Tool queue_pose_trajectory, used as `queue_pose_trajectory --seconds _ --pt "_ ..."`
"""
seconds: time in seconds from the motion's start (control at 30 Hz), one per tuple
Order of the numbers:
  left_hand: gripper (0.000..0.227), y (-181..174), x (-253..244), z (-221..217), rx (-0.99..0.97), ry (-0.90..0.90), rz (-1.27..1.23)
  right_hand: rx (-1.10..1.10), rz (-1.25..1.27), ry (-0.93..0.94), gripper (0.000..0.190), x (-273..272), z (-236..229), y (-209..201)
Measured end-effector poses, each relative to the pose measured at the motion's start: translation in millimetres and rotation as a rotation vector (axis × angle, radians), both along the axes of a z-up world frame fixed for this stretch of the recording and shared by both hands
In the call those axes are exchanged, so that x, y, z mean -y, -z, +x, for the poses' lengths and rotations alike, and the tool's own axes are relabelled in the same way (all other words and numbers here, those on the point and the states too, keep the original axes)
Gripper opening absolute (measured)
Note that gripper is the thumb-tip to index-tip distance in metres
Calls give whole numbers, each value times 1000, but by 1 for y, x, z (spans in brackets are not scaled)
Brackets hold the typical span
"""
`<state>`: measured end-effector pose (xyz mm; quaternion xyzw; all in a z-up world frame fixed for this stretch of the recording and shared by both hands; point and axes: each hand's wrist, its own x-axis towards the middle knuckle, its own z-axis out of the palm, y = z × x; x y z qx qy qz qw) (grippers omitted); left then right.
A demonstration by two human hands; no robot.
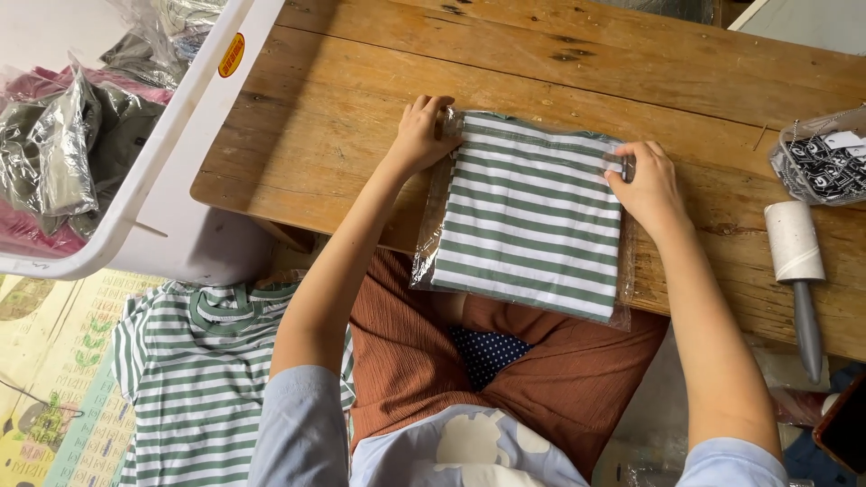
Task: Folding a striped t-shirt, lint-rolling it, attaching a tag, and placing it into a plastic bag for sale.
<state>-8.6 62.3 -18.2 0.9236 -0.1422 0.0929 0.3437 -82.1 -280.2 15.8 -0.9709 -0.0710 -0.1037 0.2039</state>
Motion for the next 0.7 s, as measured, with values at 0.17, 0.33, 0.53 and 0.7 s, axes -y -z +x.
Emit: queue_pose_trajectory --seconds 0.17,0.33,0.53,0.7 --pt "62 29 13 33 -165 -108 46 68 -88 -71 40 -21 -5 -20" --pt "61 38 26 46 -225 -240 39 165 -185 -119 49 -69 -19 -52" --pt "38 -15 24 24 -342 -115 -316 -26 198 -145 56 -138 -34 -84" --pt "33 -133 44 -56 -421 346 -890 -218 542 -427 75 -159 -22 -97"
